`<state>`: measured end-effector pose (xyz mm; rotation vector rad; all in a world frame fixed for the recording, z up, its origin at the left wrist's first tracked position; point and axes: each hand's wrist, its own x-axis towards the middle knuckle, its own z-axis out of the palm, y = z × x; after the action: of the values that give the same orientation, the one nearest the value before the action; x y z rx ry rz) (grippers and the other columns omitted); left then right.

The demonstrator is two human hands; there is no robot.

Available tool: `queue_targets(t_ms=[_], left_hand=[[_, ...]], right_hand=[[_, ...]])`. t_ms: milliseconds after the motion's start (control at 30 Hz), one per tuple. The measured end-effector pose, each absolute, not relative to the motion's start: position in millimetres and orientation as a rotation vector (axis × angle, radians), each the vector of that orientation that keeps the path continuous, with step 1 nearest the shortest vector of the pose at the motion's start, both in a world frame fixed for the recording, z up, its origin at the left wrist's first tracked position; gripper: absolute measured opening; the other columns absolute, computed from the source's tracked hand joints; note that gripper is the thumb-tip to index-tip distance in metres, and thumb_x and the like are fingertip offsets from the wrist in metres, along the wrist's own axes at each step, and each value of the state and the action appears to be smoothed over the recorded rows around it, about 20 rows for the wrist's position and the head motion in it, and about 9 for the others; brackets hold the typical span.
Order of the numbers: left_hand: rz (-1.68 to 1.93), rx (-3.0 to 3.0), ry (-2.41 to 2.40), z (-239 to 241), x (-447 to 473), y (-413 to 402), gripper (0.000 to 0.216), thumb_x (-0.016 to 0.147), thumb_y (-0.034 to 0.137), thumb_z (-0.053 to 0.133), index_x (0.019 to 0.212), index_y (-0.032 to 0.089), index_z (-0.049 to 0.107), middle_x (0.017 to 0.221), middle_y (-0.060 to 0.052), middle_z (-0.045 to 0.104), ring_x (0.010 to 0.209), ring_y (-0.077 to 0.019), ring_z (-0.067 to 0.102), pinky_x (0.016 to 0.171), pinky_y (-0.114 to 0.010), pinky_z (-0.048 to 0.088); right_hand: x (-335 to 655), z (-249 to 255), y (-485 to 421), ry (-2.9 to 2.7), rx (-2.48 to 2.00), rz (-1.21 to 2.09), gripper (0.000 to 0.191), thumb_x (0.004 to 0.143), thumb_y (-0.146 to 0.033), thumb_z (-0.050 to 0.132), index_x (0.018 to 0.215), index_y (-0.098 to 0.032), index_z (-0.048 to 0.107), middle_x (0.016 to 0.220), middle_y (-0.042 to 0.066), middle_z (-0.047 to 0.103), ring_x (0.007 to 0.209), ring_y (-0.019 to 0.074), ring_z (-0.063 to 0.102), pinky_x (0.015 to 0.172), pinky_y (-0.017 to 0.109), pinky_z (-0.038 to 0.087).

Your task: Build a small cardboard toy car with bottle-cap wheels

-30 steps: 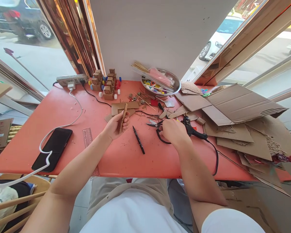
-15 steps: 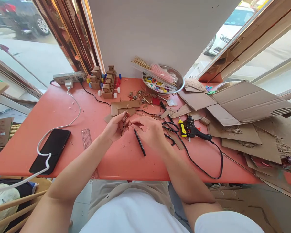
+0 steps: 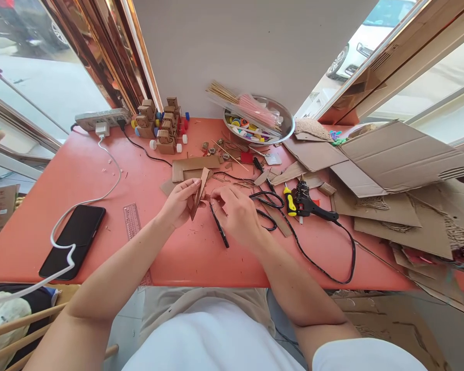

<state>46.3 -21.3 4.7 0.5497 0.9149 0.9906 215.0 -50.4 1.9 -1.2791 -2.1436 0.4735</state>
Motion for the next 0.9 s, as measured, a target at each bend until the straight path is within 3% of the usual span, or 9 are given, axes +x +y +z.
queue_targets(t_ms=[200,300,400,500,767,900], left_hand=[[1.018,0.522,0.919,5.9,42.4,-19.9,0.033,0.092,0.026,0.086,0.071,0.019,0.062,0.056,0.007,0.053,0.053,-0.0093,0.064,0.043,-0.013,0.043],[1.054,0.5,0.955,5.0,40.6,-17.0,0.031,0.091,0.025,0.086,0.072,0.019,0.062,0.056,0.007,0.053,0.051,-0.0085,0.061,0.043,-0.013,0.042],[1.092,0.499,1.012,2.0,40.0,-14.3,0.029,0.09,0.019,0.085,0.072,0.019,0.063,0.057,0.006,0.058,0.05,-0.008,0.06,0.046,-0.014,0.045],[1.121,0.558,1.034,-1.6,39.5,-13.7,0.029,0.086,0.018,0.087,0.071,0.02,0.063,0.061,0.004,0.064,0.049,-0.0086,0.058,0.05,-0.018,0.047],[1.119,0.706,1.023,-10.4,37.8,-17.4,0.027,0.068,0.023,0.096,0.079,0.021,0.071,0.065,0.002,0.07,0.067,-0.0172,0.071,0.062,-0.024,0.053],[1.169,0.695,0.995,-13.9,39.9,-18.7,0.03,0.064,0.019,0.097,0.077,0.021,0.069,0.074,0.003,0.072,0.069,-0.0129,0.068,0.063,-0.021,0.052]], right_hand=[[220.5,10.9,-44.4,-2.075,-1.549,0.417,0.029,0.111,-0.028,0.042,0.104,-0.022,0.07,0.103,0.012,0.079,0.095,0.025,0.074,0.075,0.03,0.052],[217.3,21.2,-45.1,-2.234,-1.814,0.469,0.031,0.111,-0.03,0.047,0.102,-0.021,0.075,0.098,0.013,0.082,0.093,0.0273,0.078,0.072,0.03,0.051],[206.9,27.9,-51.2,-2.473,-1.97,0.553,0.019,0.101,-0.015,0.061,0.104,-0.017,0.079,0.096,0.019,0.084,0.091,0.0317,0.081,0.07,0.033,0.052],[200.2,30.4,-55.0,-2.574,-1.965,0.582,0.028,0.09,-0.002,0.062,0.106,-0.015,0.081,0.095,0.021,0.084,0.088,0.033,0.082,0.069,0.034,0.053],[236.6,27.2,-31.5,-2.189,-2.214,0.289,0.018,0.103,-0.029,0.061,0.108,-0.02,0.076,0.099,0.02,0.083,0.098,0.0346,0.081,0.072,0.035,0.054],[242.7,19.6,-27.0,-2.037,-2.073,0.39,0.013,0.1,-0.03,0.07,0.109,-0.021,0.074,0.107,0.016,0.081,0.099,0.0312,0.079,0.076,0.034,0.053]])
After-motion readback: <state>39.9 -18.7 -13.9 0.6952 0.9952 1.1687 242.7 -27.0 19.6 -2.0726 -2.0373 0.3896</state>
